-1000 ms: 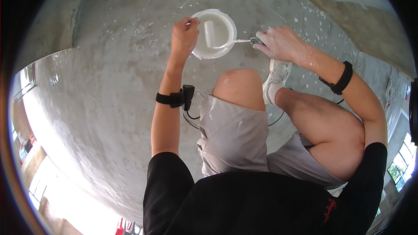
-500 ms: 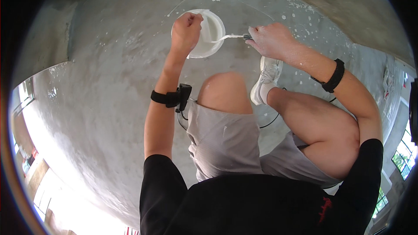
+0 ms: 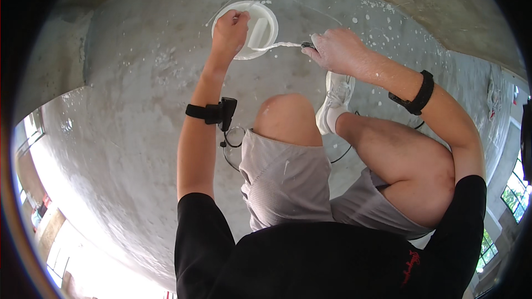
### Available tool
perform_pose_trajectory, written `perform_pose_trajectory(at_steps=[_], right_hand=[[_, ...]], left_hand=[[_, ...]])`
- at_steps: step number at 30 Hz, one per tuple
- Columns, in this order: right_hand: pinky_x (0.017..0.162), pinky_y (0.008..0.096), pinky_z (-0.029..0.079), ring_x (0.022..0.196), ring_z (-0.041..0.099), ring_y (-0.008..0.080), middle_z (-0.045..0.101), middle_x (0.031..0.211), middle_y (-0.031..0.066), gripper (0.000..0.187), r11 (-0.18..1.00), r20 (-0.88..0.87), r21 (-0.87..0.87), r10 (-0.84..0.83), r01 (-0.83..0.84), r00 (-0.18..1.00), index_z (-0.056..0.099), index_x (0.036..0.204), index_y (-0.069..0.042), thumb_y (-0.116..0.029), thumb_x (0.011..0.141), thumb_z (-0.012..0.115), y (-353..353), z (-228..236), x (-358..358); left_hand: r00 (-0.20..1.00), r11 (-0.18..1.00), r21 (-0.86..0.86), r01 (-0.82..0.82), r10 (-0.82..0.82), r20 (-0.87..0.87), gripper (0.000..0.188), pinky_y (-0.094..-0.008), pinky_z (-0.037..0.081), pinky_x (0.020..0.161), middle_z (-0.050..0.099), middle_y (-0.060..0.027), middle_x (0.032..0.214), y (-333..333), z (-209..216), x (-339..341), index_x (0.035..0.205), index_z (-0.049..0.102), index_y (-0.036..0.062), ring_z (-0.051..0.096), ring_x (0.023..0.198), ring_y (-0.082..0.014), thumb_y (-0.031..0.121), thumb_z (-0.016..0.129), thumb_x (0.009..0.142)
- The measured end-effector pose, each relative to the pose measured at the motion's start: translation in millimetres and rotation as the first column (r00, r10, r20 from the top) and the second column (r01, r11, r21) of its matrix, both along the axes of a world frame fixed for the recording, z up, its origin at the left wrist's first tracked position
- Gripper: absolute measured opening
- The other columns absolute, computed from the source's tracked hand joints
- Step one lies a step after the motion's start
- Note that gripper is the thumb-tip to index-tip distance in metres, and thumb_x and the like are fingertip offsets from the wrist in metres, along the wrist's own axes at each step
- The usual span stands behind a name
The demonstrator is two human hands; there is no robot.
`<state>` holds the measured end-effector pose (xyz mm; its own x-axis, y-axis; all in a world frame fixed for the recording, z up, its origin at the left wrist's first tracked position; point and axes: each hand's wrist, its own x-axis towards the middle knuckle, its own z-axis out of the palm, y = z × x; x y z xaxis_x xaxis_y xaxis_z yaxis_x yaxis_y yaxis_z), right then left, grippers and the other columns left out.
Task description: Painting a concrete wall with white paint using a roller.
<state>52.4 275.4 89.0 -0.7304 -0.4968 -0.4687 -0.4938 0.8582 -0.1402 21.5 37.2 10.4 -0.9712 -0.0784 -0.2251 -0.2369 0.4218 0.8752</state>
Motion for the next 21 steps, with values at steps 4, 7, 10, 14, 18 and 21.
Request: perform_pose_trajectory(at_steps=[4, 7, 10, 14, 18, 21], right_hand=[[0.061, 0.0449, 0.048, 0.065, 0.062, 0.0364, 0.062, 0.066, 0.0189, 0.048, 0.982, 0.08, -0.129, -0.131, 0.14, 0.988, 0.061, 0.08, 0.002, -0.043, 0.092, 0.052, 9.5, -14.1, 2.8], [0.06, 0.0399, 0.046, 0.06, 0.057, 0.031, 0.059, 0.063, 0.0167, 0.05, 0.916, 0.347, -0.287, -0.174, 0.281, 0.922, 0.064, 0.084, 0.004, -0.045, 0.09, 0.055, 28.3, -19.1, -9.4], [0.059, 0.0349, 0.043, 0.058, 0.051, 0.0227, 0.052, 0.059, 0.0129, 0.052, 0.913, 0.486, -0.245, -0.175, 0.326, 0.856, 0.064, 0.09, 0.005, -0.047, 0.089, 0.056, 38.3, -13.2, -21.4], [0.054, 0.0326, 0.04, 0.054, 0.045, 0.0172, 0.049, 0.058, 0.0078, 0.053, 0.946, 0.417, -0.232, -0.115, 0.228, 0.901, 0.064, 0.086, 0.005, -0.047, 0.091, 0.055, 46.0, -16.3, -24.1], [0.041, 0.0293, 0.033, 0.043, 0.037, 0.0105, 0.048, 0.058, -0.001, 0.052, 0.773, 0.709, -0.182, -0.325, 0.607, 0.626, 0.064, 0.087, 0.001, -0.049, 0.091, 0.051, 48.3, -10.9, -23.2], [0.036, 0.0225, 0.027, 0.039, 0.031, 0.0039, 0.043, 0.057, -0.0054, 0.05, 0.611, 0.895, -0.056, -0.32, 0.79, 0.311, 0.061, 0.093, 0.001, -0.047, 0.095, 0.048, 54.6, -14.0, -25.9]], left_hand=[[0.999, 0.997, 0.064, -0.038, 0.037, 0.016, 0.031, -0.0272, 0.044, 0.062, 0.061, -0.0067, 0.07, -1.0, -3.1, -1.4, 0.093, 0.066, -0.0028, 0.055, 0.064, -0.0133, 0.027, 0.061, 0.086], [0.997, 0.991, 0.115, -0.067, 0.062, 0.05, 0.03, -0.0256, 0.042, 0.06, 0.06, -0.0047, 0.069, -6.7, -8.6, -8.5, 0.092, 0.067, -0.0022, 0.052, 0.063, -0.011, 0.027, 0.062, 0.085], [0.991, 0.986, 0.137, -0.094, 0.079, 0.111, 0.031, -0.0265, 0.044, 0.062, 0.062, -0.0062, 0.069, -13.1, -12.4, -11.8, 0.092, 0.067, -0.0029, 0.055, 0.064, -0.0117, 0.027, 0.063, 0.084], [0.989, 0.991, 0.109, -0.079, 0.064, 0.137, 0.031, -0.0259, 0.043, 0.062, 0.06, -0.0048, 0.069, -20.2, -11.4, -12.6, 0.092, 0.067, -0.0034, 0.053, 0.064, -0.0106, 0.026, 0.063, 0.084], [0.991, 0.983, 0.157, -0.099, 0.083, 0.102, 0.031, -0.0261, 0.043, 0.062, 0.06, -0.0056, 0.069, -16.1, -11.4, -10.2, 0.092, 0.068, -0.0026, 0.053, 0.065, -0.0109, 0.027, 0.063, 0.083], [0.994, 0.984, 0.154, -0.089, 0.077, 0.081, 0.023, -0.0221, 0.032, 0.045, 0.048, 0.0034, 0.063, -14.7, -9.7, -8.7, 0.091, 0.067, -0.0004, 0.039, 0.052, -0.0041, 0.022, 0.06, 0.09]])
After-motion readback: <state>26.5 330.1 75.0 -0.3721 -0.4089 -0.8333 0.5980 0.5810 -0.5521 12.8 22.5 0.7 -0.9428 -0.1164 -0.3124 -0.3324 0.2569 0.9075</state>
